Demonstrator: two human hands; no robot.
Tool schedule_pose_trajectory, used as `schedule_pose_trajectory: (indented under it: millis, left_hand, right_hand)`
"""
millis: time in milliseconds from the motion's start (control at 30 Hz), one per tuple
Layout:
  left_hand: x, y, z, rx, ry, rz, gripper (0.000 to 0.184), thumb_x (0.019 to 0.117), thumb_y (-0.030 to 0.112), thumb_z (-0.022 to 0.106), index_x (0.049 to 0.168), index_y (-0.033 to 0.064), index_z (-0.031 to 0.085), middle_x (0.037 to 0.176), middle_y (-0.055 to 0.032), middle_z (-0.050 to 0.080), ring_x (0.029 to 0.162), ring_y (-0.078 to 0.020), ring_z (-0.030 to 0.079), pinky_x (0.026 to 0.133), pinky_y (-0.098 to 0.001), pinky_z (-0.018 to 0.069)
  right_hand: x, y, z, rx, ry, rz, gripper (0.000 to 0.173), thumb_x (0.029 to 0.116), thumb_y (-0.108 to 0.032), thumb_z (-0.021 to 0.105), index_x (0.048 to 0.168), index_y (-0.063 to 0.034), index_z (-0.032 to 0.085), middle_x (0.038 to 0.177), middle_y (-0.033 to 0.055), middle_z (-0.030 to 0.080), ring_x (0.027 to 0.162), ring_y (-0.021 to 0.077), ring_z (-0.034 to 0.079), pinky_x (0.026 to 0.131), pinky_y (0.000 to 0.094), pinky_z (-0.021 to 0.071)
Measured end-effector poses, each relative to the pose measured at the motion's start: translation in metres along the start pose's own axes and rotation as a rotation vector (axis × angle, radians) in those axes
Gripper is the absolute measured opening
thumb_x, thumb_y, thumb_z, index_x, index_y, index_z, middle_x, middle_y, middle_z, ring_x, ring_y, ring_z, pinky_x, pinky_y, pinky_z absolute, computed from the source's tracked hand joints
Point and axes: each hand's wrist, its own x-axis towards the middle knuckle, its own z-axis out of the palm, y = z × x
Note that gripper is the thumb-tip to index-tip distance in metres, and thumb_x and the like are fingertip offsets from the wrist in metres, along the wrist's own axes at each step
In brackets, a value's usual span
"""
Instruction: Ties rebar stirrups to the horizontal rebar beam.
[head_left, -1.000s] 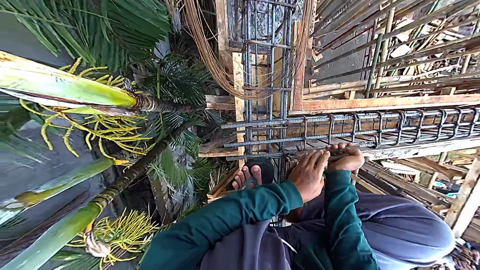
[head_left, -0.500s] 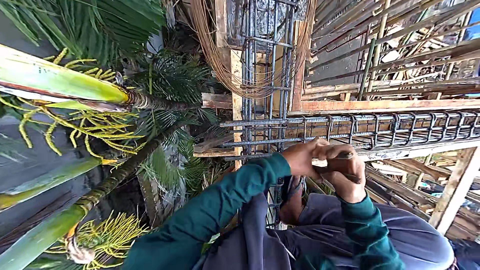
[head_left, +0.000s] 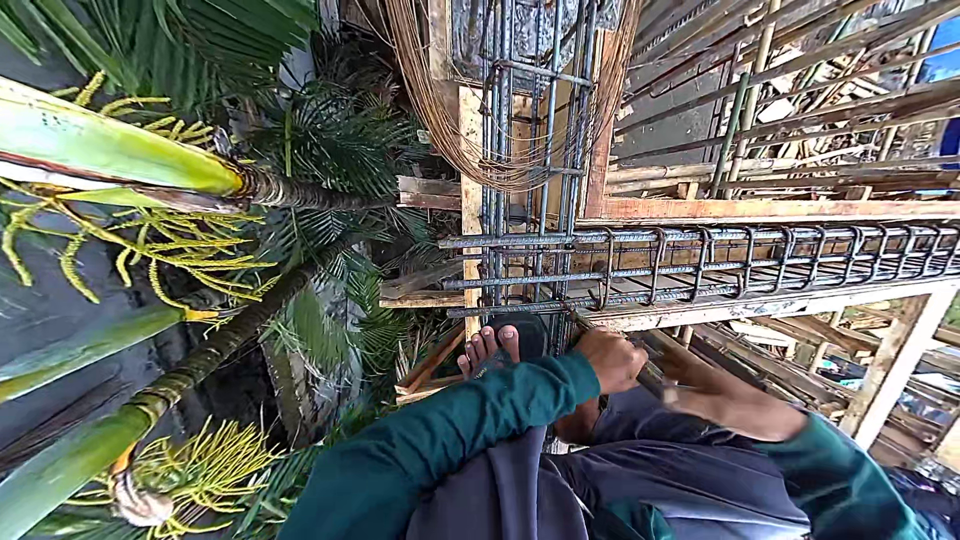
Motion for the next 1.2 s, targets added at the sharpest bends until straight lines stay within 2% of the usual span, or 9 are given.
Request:
schedule_pose_trajectory:
  millis: [133,233,333,400,467,533,933,1133,1200]
  left_hand:
    - [0.003,0.006,0.002,0.039,-0.049,-0.04,0.024,0.0987,0.017,0.06,0.11,-0.0037,0.066,0.101,-0.0226,0.072,0.102,-0.0391,0.069,0.096,-0.0563,0.0468]
    - [0.001,0.005,0.006,0.05,-0.039,-0.029,0.023,0.0986,0.017,0.062,0.111,-0.0026,0.065,0.102,-0.0217,0.071,0.103,-0.0383,0.068,0.098,-0.055,0.0451]
    - [-0.002,0.006,-0.002,-0.063,0.077,-0.049,0.037,0.0923,0.016,0.07,0.124,-0.0021,0.063,0.118,-0.0228,0.069,0.116,-0.0386,0.064,0.106,-0.0526,0.0439]
    - [-0.008,0.01,-0.005,-0.129,0.124,-0.111,0.058,0.0901,0.014,0.072,0.143,0.0001,0.053,0.14,-0.0215,0.059,0.136,-0.0358,0.053,0.119,-0.0477,0.0359]
    - [-0.013,0.012,-0.004,-0.173,0.178,-0.158,0.077,0.0903,0.014,0.071,0.158,0.0035,0.036,0.158,-0.0195,0.043,0.151,-0.0325,0.037,0.126,-0.0436,0.0244]
    - [-0.012,0.01,-0.001,-0.172,0.248,-0.189,0.081,0.0907,0.012,0.07,0.161,0.006,0.031,0.164,-0.0179,0.036,0.154,-0.0313,0.03,0.126,-0.0427,0.0249]
    - [0.003,0.007,0.009,-0.117,0.305,-0.179,0.071,0.0936,0.01,0.064,0.159,0.0069,0.036,0.163,-0.0201,0.037,0.152,-0.0354,0.033,0.124,-0.0457,0.0288]
    - [0.001,0.008,0.006,-0.116,0.273,-0.204,0.073,0.0954,0.013,0.064,0.161,0.006,0.032,0.163,-0.0201,0.036,0.153,-0.0349,0.031,0.124,-0.0451,0.0293]
    - [0.002,0.011,0.008,-0.113,0.228,-0.189,0.08,0.0922,0.01,0.067,0.162,0.0065,0.029,0.164,-0.0214,0.033,0.154,-0.0364,0.028,0.125,-0.0475,0.0266]
  right_hand:
    - [0.039,-0.028,0.025,-0.196,-0.225,0.451,0.046,0.0935,-0.008,0.07,0.132,-0.0012,0.047,0.101,0.0102,0.063,0.081,0.0175,0.064,0.07,0.0368,0.0554]
    - [0.05,-0.032,0.041,-0.489,-0.111,0.533,0.013,0.0989,-0.013,0.059,0.107,-0.0028,0.059,0.08,0.0062,0.055,0.062,0.0159,0.052,0.058,0.0364,0.0462]
    - [0.043,-0.069,0.041,-0.801,-0.043,0.546,0.034,0.0985,-0.023,0.06,0.119,0.0042,0.06,0.105,0.0239,0.066,0.097,0.0379,0.066,0.085,0.0593,0.0511]
    - [0.038,-0.094,0.045,-1.002,0.007,0.593,0.052,0.0946,-0.027,0.062,0.134,0.0048,0.05,0.119,0.0268,0.065,0.113,0.043,0.066,0.092,0.0628,0.0519]
    - [0.037,-0.111,0.039,-1.177,0.049,0.576,0.062,0.0891,-0.027,0.067,0.139,0.0044,0.046,0.123,0.0283,0.063,0.113,0.0465,0.065,0.087,0.0651,0.0531]
    - [0.043,-0.115,0.021,-1.297,0.059,0.5,0.065,0.0869,-0.027,0.071,0.14,0.0025,0.048,0.127,0.0286,0.061,0.11,0.0485,0.065,0.083,0.0662,0.0527]
    - [0.086,-0.063,-0.042,-1.371,0.069,0.254,0.058,0.08,-0.028,0.076,0.131,-0.0065,0.058,0.119,0.0222,0.066,0.103,0.0441,0.068,0.079,0.0641,0.0527]
    - [0.084,-0.035,-0.026,-1.296,0.157,0.261,0.066,0.0822,-0.026,0.076,0.139,-0.0019,0.053,0.131,0.0261,0.062,0.115,0.0469,0.064,0.091,0.0658,0.0495]
    - [0.065,-0.022,-0.005,-1.217,0.264,0.266,0.068,0.0837,-0.028,0.074,0.142,-0.0008,0.052,0.132,0.0287,0.061,0.113,0.05,0.064,0.088,0.0693,0.0498]
